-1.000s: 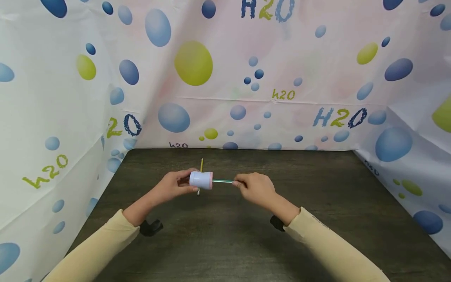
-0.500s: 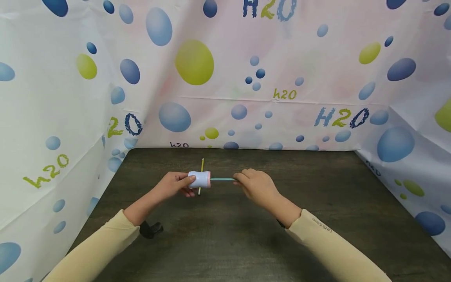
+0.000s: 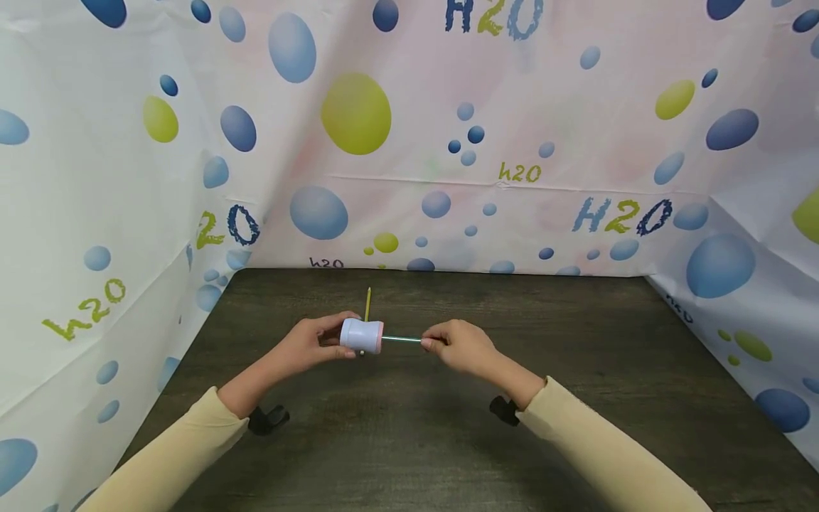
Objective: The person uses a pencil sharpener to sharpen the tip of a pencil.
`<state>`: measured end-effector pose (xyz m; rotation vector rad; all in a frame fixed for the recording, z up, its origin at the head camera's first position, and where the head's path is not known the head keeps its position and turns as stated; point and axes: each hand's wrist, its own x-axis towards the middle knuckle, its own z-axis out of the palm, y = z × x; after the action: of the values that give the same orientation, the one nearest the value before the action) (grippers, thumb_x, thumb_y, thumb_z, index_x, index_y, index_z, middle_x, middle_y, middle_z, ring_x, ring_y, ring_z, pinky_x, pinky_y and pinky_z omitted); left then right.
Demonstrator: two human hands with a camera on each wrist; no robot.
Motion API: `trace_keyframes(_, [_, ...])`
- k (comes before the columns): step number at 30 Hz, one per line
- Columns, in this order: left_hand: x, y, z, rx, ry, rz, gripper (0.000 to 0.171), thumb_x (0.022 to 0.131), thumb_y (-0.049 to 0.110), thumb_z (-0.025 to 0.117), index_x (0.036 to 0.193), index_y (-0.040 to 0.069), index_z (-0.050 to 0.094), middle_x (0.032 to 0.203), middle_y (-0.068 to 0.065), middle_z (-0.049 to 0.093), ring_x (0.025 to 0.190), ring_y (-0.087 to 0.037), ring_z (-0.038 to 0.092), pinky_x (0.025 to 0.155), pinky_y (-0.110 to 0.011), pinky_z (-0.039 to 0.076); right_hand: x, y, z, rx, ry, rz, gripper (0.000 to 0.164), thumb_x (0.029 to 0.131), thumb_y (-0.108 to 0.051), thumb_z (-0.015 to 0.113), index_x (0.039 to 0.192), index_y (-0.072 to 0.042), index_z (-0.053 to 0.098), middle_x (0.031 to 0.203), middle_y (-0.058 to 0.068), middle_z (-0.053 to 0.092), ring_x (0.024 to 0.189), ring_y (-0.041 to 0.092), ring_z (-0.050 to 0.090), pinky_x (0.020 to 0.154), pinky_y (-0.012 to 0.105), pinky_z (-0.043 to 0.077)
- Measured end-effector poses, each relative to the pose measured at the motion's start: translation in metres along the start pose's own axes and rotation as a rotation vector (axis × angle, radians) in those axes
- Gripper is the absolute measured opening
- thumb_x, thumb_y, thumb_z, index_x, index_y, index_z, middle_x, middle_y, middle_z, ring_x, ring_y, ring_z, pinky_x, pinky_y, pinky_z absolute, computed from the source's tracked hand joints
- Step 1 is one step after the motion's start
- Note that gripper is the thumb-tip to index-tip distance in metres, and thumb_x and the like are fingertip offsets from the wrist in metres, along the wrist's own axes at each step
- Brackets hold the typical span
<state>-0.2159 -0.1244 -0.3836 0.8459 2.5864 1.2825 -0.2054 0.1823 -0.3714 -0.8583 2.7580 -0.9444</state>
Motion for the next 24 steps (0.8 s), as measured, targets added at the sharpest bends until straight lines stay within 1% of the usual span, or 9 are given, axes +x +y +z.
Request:
trace_keyframes(4, [-0.001, 0.002, -0.001, 0.069, 0.005, 0.033, 0.058, 0.09, 0.021, 0.079, 0.141, 0.004, 0.058, 0.128, -0.022, 0.069, 0.113, -0.034, 0.071, 0.094, -0.046, 0.06, 0.006, 0.011, -0.007, 0.386, -0.287, 0.169, 0.034, 0.107, -0.015, 0.049, 0.101, 0.013, 0.067, 0.057, -0.006, 0.041, 0.05, 0.006, 0.022, 0.055, 0.025, 0.029])
trace_keyframes(6, [-0.001, 0.002, -0.001, 0.051, -0.003, -0.004, 0.057, 0.091, 0.022, 0.078, 0.141, 0.003, 0.058, 0.126, -0.022, 0.07, 0.113, -0.034, 0.072, 0.093, -0.044, 0.06, 0.008, 0.014, -0.009, 0.413, -0.336, 0.175, 0.036, 0.109, -0.017, 0.047, 0.103, 0.014, 0.066, 0.057, -0.009, 0.034, 0.05, 0.005, 0.022, 0.052, 0.024, 0.025])
trace_keyframes(8, [-0.001, 0.002, -0.002, 0.007, -0.008, -0.068, 0.06, 0.093, 0.023, 0.077, 0.143, -0.002, 0.055, 0.128, -0.024, 0.069, 0.115, -0.035, 0.071, 0.094, -0.041, 0.061, 0.009, 0.014, -0.01, 0.33, -0.309, 0.117, 0.036, 0.109, -0.018, 0.048, 0.107, 0.011, 0.068, 0.057, -0.008, 0.037, 0.049, 0.004, 0.025, 0.051, 0.023, 0.028])
trace_keyframes(13, [0.004, -0.001, -0.001, -0.129, 0.005, -0.22, 0.065, 0.099, 0.027, 0.069, 0.148, -0.009, 0.046, 0.138, -0.029, 0.063, 0.124, -0.039, 0.067, 0.096, -0.044, 0.06, 0.005, 0.006, -0.007, -0.133, 0.007, -0.049, 0.028, 0.104, -0.022, 0.059, 0.12, -0.001, 0.071, 0.079, 0.001, 0.07, 0.06, 0.003, 0.05, 0.06, 0.026, 0.045])
trace_keyframes(15, [0.004, -0.002, -0.002, -0.186, 0.002, -0.248, 0.064, 0.101, 0.029, 0.066, 0.148, -0.01, 0.045, 0.137, -0.029, 0.063, 0.121, -0.038, 0.069, 0.095, -0.046, 0.06, 0.002, 0.005, -0.005, -0.263, 0.137, -0.11, 0.027, 0.1, -0.021, 0.066, 0.12, -0.005, 0.071, 0.095, 0.004, 0.075, 0.069, 0.006, 0.058, 0.064, 0.028, 0.05])
trace_keyframes(17, [0.005, -0.001, -0.003, -0.246, -0.002, -0.255, 0.063, 0.102, 0.031, 0.064, 0.147, -0.01, 0.047, 0.13, -0.03, 0.067, 0.11, -0.034, 0.074, 0.094, -0.048, 0.06, 0.001, 0.006, -0.003, -0.355, 0.262, -0.217, 0.026, 0.095, -0.02, 0.072, 0.116, -0.005, 0.071, 0.097, 0.005, 0.075, 0.074, 0.01, 0.062, 0.066, 0.029, 0.051])
trace_keyframes(20, [0.005, 0.001, -0.004, -0.336, -0.007, -0.253, 0.064, 0.103, 0.04, 0.061, 0.142, -0.011, 0.053, 0.117, -0.032, 0.071, 0.091, -0.022, 0.078, 0.09, -0.051, 0.061, 0.003, 0.01, 0.001, -0.503, 0.476, -0.457, 0.021, 0.101, -0.025, 0.065, 0.107, -0.006, 0.072, 0.085, 0.003, 0.068, 0.069, 0.013, 0.058, 0.06, 0.026, 0.048])
trace_keyframes(22, [0.004, 0.003, -0.004, -0.382, -0.019, -0.248, 0.067, 0.102, 0.045, 0.061, 0.138, -0.011, 0.056, 0.113, -0.034, 0.072, 0.081, -0.014, 0.077, 0.087, -0.05, 0.062, 0.005, 0.012, 0.004, -0.611, 0.626, -0.605, 0.028, 0.106, -0.028, 0.055, 0.101, -0.007, 0.072, 0.077, 0.001, 0.062, 0.062, 0.013, 0.054, 0.053, 0.024, 0.043])
trace_keyframes(24, [0.003, 0.005, -0.004, -0.412, -0.039, -0.247, 0.068, 0.101, 0.046, 0.061, 0.135, -0.013, 0.057, 0.112, -0.035, 0.071, 0.078, -0.009, 0.075, 0.086, -0.048, 0.062, 0.007, 0.014, 0.006, -0.682, 0.746, -0.695, 0.039, 0.111, -0.031, 0.043, 0.095, -0.009, 0.072, 0.072, -0.001, 0.059, 0.057, 0.012, 0.052, 0.047, 0.023, 0.038])
